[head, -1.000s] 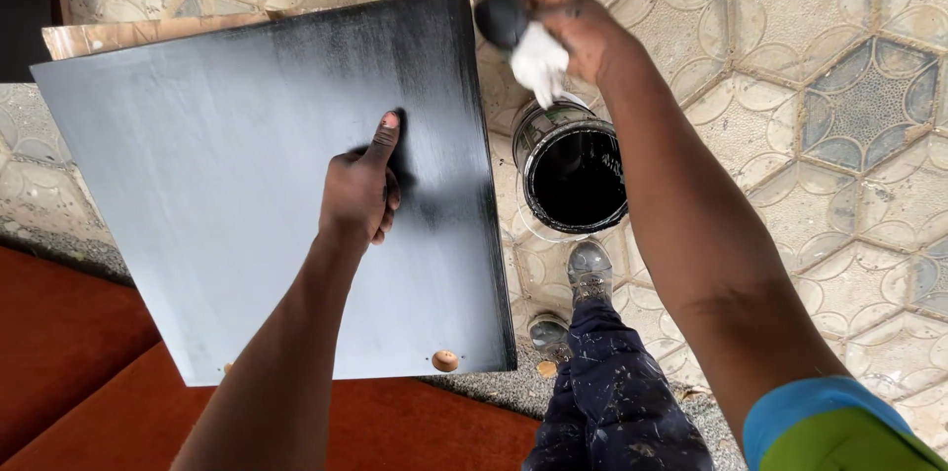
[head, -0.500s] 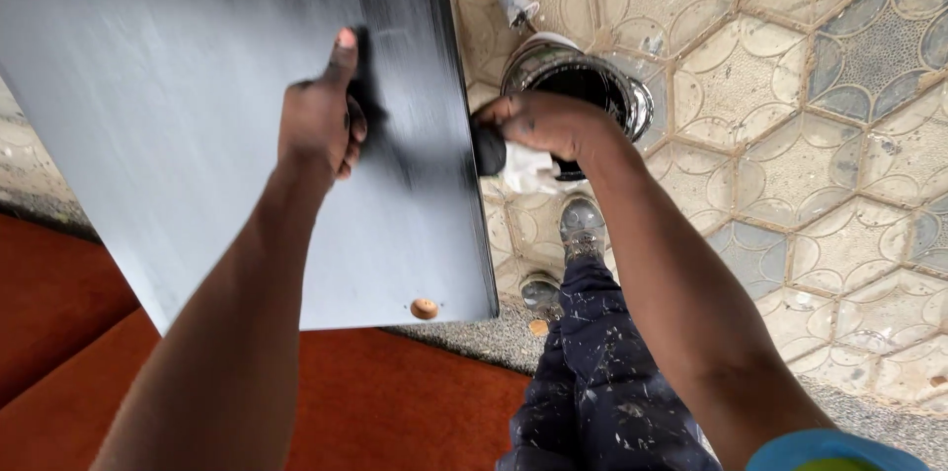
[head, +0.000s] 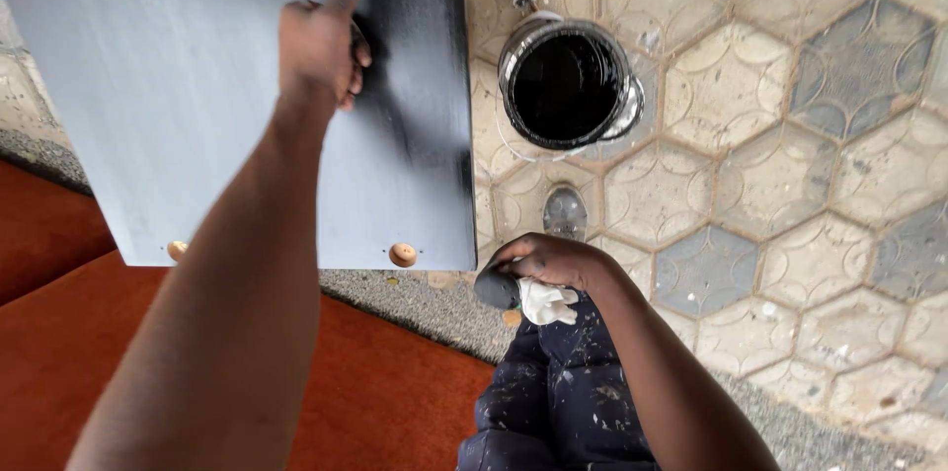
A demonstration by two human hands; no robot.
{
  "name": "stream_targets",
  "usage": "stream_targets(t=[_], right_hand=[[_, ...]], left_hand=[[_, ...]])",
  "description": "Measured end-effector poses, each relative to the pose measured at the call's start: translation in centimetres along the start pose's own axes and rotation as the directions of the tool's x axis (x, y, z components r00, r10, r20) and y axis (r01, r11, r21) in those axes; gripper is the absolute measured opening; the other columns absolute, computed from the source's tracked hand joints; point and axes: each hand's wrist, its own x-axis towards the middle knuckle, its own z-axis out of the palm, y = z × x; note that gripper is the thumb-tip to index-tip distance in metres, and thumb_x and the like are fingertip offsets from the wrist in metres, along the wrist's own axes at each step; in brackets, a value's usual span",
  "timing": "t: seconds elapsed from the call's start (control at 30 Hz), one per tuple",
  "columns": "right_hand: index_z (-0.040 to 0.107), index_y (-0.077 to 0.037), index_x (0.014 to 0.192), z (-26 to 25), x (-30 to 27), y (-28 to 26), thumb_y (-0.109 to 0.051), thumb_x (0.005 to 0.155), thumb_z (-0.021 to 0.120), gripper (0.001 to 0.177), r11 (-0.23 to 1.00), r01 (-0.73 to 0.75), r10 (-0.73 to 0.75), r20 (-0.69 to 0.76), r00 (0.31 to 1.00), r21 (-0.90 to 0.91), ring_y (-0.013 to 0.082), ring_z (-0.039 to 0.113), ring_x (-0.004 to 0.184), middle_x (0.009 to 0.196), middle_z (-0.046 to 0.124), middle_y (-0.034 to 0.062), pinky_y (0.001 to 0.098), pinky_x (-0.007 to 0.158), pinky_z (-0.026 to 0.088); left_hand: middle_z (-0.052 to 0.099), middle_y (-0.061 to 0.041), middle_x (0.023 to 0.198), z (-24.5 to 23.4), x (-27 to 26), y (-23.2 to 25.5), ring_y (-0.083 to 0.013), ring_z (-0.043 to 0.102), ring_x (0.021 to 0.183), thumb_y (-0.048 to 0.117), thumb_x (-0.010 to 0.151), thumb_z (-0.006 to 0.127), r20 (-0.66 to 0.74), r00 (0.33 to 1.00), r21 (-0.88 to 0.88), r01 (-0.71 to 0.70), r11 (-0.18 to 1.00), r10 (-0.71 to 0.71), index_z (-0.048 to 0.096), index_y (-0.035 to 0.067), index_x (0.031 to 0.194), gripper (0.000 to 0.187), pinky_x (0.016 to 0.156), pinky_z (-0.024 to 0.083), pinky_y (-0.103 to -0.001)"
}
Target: The person applies black paint to a rectangular wooden board using a white cloth. They repeatedly dip the cloth into a paint can and wipe the surface of the board to cover it with paint.
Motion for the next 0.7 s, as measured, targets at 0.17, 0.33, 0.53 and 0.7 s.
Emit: stream_targets(t=[0.17, 0.33, 0.53, 0.7], right_hand=[[0.069, -0.007, 0.123, -5.2, -1.0, 2.7, -0.015, 0.082, 0.068, 0.042, 0.816, 0.374, -0.22, -0.361, 0.906, 0.44, 0.0245, 0.069, 0.102, 0.117, 0.074, 0.011, 0.0333, 0.084, 0.05], [0.059, -0.006, 0.143, -8.1, -8.2, -9.1, -0.018, 0.09, 0.067, 0.055, 0.689, 0.584, -0.327, -0.536, 0.778, 0.428, 0.0221, 0.066, 0.113, 0.129, 0.069, 0.0102, 0.0332, 0.091, 0.052], [0.071, -0.008, 0.122, -9.2, -5.2, -23.2, -0.021, 0.085, 0.085, 0.042, 0.729, 0.673, -0.603, -0.582, 0.545, -0.125, 0.01, 0.066, 0.082, 0.093, 0.071, 0.0032, 0.0236, 0.076, 0.055], [0.055, -0.016, 0.117, -10.0, -0.5, -35.2, -0.032, 0.1, 0.062, 0.025, 0.621, 0.453, -0.782, -0.465, 0.414, -0.64, 0.0136, 0.064, 0.086, 0.106, 0.064, 0.0028, 0.0304, 0.068, 0.05]], left_hand=[[0.046, -0.005, 0.043, 0.2, -0.8, -2.2, -0.0187, 0.04, 0.028, 0.055, 0.093, 0.066, -0.066, 0.991, -0.194, -0.126, 0.973, 0.116, 0.05, 0.008, 0.051, 0.065, 0.022, 0.026, -0.034], [0.057, -0.01, 0.057, 0.3, -3.5, -7.1, -0.0193, 0.049, 0.045, 0.035, 0.099, 0.06, -0.257, 0.955, -0.535, -0.013, 0.845, -0.149, 0.062, 0.005, 0.075, 0.039, 0.039, 0.04, -0.034], [0.025, -0.036, 0.153, -3.3, -8.2, -18.7, -0.0592, 0.018, 0.145, 0.028, 0.089, 0.081, -0.619, 0.633, -0.358, 0.3, 0.884, -0.465, 0.036, 0.002, 0.144, 0.076, 0.123, 0.018, -0.067], [0.038, -0.022, 0.14, -6.8, -3.0, -23.5, -0.0414, 0.036, 0.134, 0.058, 0.079, 0.078, -0.494, 0.441, -0.516, 0.546, 0.661, -0.75, 0.04, -0.002, 0.144, 0.097, 0.112, 0.033, -0.052]])
